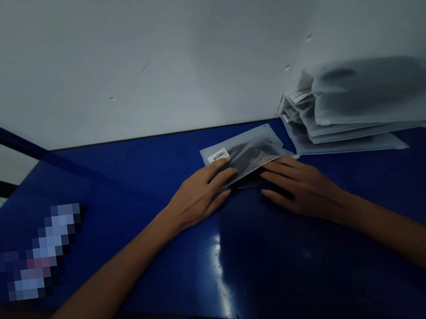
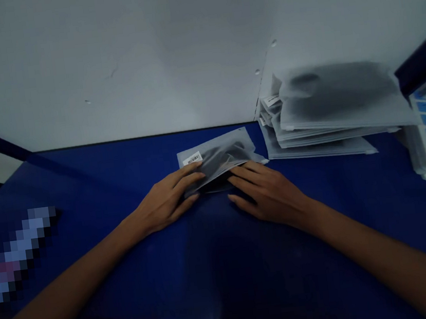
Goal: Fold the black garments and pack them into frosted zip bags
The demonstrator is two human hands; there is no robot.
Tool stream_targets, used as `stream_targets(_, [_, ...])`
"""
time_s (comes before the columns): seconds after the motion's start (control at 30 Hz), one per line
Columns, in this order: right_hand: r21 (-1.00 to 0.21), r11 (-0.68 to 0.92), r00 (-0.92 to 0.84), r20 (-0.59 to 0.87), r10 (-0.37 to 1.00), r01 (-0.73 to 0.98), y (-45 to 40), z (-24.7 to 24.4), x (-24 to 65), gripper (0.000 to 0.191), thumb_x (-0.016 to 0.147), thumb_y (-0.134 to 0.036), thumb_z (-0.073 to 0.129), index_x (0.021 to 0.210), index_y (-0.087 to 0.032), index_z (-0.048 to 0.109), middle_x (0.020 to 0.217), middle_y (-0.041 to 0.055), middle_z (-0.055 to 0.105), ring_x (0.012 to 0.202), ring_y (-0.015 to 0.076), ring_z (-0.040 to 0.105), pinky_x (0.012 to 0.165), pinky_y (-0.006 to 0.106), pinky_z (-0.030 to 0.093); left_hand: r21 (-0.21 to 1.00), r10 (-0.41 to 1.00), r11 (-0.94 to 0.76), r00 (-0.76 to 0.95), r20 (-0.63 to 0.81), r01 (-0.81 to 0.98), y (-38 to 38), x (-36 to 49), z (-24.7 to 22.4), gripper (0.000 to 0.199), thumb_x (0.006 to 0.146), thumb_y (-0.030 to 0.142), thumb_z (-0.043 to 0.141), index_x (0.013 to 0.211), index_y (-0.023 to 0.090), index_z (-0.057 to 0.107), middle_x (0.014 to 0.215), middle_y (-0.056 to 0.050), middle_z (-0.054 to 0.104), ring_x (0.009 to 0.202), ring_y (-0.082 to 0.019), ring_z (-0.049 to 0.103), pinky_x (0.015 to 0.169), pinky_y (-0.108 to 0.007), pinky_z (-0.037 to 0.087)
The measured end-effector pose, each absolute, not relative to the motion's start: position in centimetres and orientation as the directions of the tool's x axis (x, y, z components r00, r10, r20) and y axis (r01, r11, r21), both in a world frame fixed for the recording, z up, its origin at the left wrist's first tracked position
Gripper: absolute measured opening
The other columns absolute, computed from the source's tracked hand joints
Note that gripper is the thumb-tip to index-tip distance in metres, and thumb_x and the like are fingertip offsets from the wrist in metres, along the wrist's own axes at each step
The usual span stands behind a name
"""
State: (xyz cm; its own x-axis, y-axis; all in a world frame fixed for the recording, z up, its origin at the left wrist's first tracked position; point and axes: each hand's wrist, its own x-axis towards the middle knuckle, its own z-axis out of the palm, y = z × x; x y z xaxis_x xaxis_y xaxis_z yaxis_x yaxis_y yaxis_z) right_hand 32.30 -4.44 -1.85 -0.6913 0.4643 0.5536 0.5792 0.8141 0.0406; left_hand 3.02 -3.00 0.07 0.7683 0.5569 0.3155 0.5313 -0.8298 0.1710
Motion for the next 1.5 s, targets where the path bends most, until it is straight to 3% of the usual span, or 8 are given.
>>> stream_targets(0.13, [0.018,0.859,-0.640,0.675,0.367,0.511,-4.7,-1.9,32.5,0.023,0.089,-0.021,0.074,0.110,-0.013,0.068,0.119,0.0146,0.074,0.100,0.0242,0.071,0.087,0.039,0.062,0.251,0.592,-0.796,0.795,0.133,0.550,-2.8,2.5,0.3,0.068,0.108,0.057,0.035,0.165,0.024,0.020,0.168,-0.014,0.032,0.153,-0.030,0.037,0.122,-0.049,0.040])
stream_targets(0.53, [0.236,0.905,-0.734,0.670,0.113,0.354,-6.0,-0.5,32.2,0.006,0.094,-0.018,0.067,0.090,-0.022,0.067,0.107,0.0037,0.077,0.082,0.0141,0.066,0.069,0.029,0.060,0.155,0.624,-0.771,0.781,-0.011,0.618,-1.5,0.8,0.5,0.075,0.104,0.065,0.039,0.166,0.026,0.021,0.174,-0.010,0.001,0.160,-0.037,0.009,0.130,-0.059,0.016])
stream_targets(0.63, [0.293,0.879,-0.725,0.684,0.083,0.376,-6.0,-0.6,32.0,0.006,0.089,-0.024,0.074,0.088,-0.023,0.068,0.105,0.0036,0.076,0.085,0.0168,0.065,0.074,0.032,0.058,0.124,0.652,-0.758,0.754,0.086,0.641,-1.2,0.6,-0.3,0.063,0.108,0.050,0.042,0.163,0.024,0.029,0.173,-0.012,0.015,0.160,-0.037,0.016,0.127,-0.061,0.024])
stream_targets(0.77, [0.310,0.832,-0.695,0.709,0.119,0.459,-5.8,-1.0,32.0,0.011,0.083,-0.024,0.076,0.091,-0.028,0.070,0.108,0.0008,0.075,0.099,0.0226,0.065,0.089,0.042,0.055,0.066,0.660,-0.728,0.670,0.341,0.683,-1.0,0.6,-1.2,0.041,0.109,0.027,0.041,0.143,0.019,0.060,0.151,-0.015,0.056,0.140,-0.030,0.054,0.114,-0.051,0.049])
stream_targets(0.93, [0.007,0.944,-0.738,0.625,0.254,0.331,-5.5,-0.9,32.3,0.042,0.088,-0.017,0.059,0.130,-0.019,0.063,0.119,0.0113,0.072,0.128,0.0326,0.060,0.110,0.059,0.046,0.090,0.677,-0.706,0.632,0.378,0.703,-0.8,0.5,-1.6,0.038,0.109,0.028,0.040,0.133,0.018,0.068,0.130,-0.009,0.073,0.118,-0.023,0.071,0.101,-0.041,0.061])
stream_targets(1.1, [-0.316,0.906,-0.653,0.628,0.423,0.282,-5.0,-0.7,32.7,0.060,0.089,-0.013,0.049,0.149,-0.015,0.048,0.138,0.0150,0.064,0.137,0.0300,0.055,0.109,0.053,0.049,0.138,0.687,-0.727,0.711,0.151,0.673,-0.4,0.4,-0.8,0.048,0.110,0.028,0.034,0.157,0.020,0.042,0.160,-0.006,0.047,0.154,-0.026,0.036,0.126,-0.055,0.032])
stream_targets(1.33, [-0.316,0.834,-0.462,0.717,0.522,0.452,-5.4,-0.5,32.1,0.032,0.090,-0.012,0.066,0.119,-0.024,0.070,0.104,0.0023,0.079,0.094,0.0178,0.076,0.083,0.029,0.061,0.185,0.727,-0.686,0.673,0.138,0.704,-0.8,0.7,-0.1,0.053,0.111,0.034,0.030,0.161,0.018,0.034,0.165,-0.008,0.040,0.156,-0.026,0.031,0.129,-0.054,0.024])
stream_targets(1.5, [-0.716,0.467,0.058,0.574,0.817,0.520,-5.3,-0.7,31.7,0.005,0.091,-0.029,0.071,0.092,-0.027,0.076,0.081,-0.0015,0.077,0.068,0.0157,0.071,0.060,0.028,0.055,0.237,0.652,-0.759,0.706,0.278,0.607,-1.5,0.8,0.0,0.054,0.112,0.040,0.027,0.161,0.018,0.033,0.162,-0.011,0.044,0.154,-0.024,0.035,0.131,-0.053,0.022])
